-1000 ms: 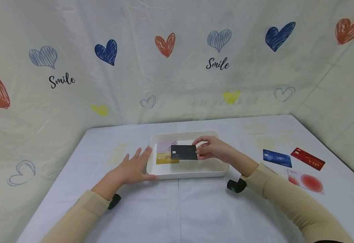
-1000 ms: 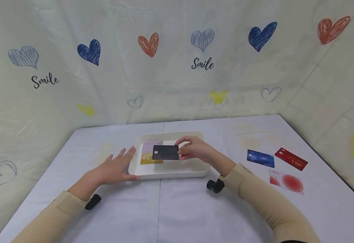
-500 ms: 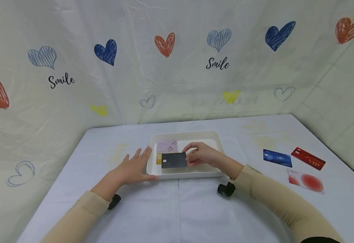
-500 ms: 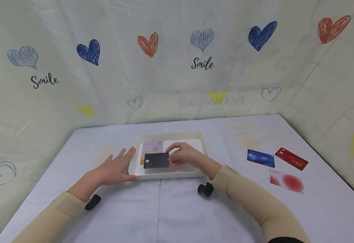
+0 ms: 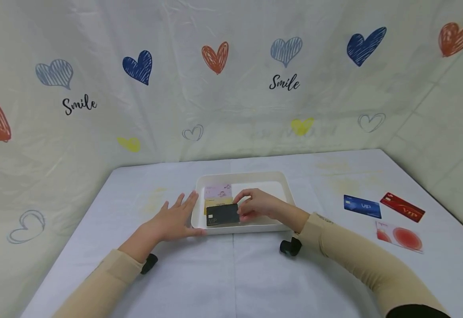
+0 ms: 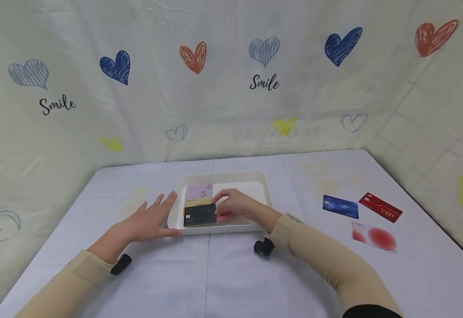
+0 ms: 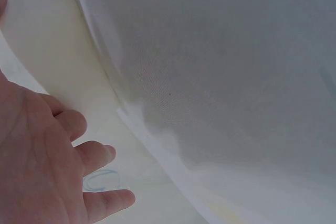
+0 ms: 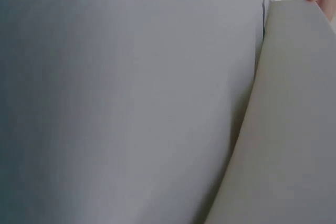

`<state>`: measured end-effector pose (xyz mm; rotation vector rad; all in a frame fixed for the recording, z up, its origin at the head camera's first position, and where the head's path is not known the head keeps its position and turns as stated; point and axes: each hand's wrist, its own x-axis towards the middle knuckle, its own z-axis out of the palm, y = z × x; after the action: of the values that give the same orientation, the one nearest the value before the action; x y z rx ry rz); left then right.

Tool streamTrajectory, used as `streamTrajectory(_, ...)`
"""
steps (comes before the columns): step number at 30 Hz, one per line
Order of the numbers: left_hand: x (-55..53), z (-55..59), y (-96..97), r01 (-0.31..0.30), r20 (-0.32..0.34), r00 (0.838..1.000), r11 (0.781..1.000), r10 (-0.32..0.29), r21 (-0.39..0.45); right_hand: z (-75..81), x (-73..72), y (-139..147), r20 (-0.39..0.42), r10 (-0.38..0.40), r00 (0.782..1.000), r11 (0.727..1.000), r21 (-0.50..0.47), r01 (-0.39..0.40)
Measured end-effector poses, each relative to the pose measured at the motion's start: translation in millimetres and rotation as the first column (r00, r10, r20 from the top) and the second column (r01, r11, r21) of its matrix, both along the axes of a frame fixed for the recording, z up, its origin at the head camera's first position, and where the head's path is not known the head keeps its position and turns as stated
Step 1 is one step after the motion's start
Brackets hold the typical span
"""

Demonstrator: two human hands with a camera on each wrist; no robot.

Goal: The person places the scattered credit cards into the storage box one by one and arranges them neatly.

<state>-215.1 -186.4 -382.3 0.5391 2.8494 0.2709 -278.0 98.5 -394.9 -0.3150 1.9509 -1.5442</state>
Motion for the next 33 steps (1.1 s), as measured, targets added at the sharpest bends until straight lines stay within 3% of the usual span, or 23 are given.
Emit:
streamTrajectory(8,-1.6,-1.2,1.1,-0.009,0.004,1.0,1.0,0.009,-0.007,-5.0,4.2,-9,0.025,-0.005,1.0,0.998,0.057,0.004)
streamTrajectory(16,-0.5,0.6,0.8,-0.01,0.004,1.0,1.0,0.01,-0.003,-5.4,8.9,-14,0.0,-0.005,1.0,0.997,0.083,0.005)
streamTrajectory(28,-0.9,-0.6,0.4,-0.002,-0.002,1.0,1.0,0.002,0.0,-7.4,9.6,-17,-0.092,0.023,0.995,0.986,0.166,-0.007)
streamTrajectory(33,-0.7,-0.5,0.9,-0.001,0.006,1.0,1.0,0.001,-0.001,-8.3,10.5,-19,-0.157,0.051,0.986,0.968,0.249,-0.011)
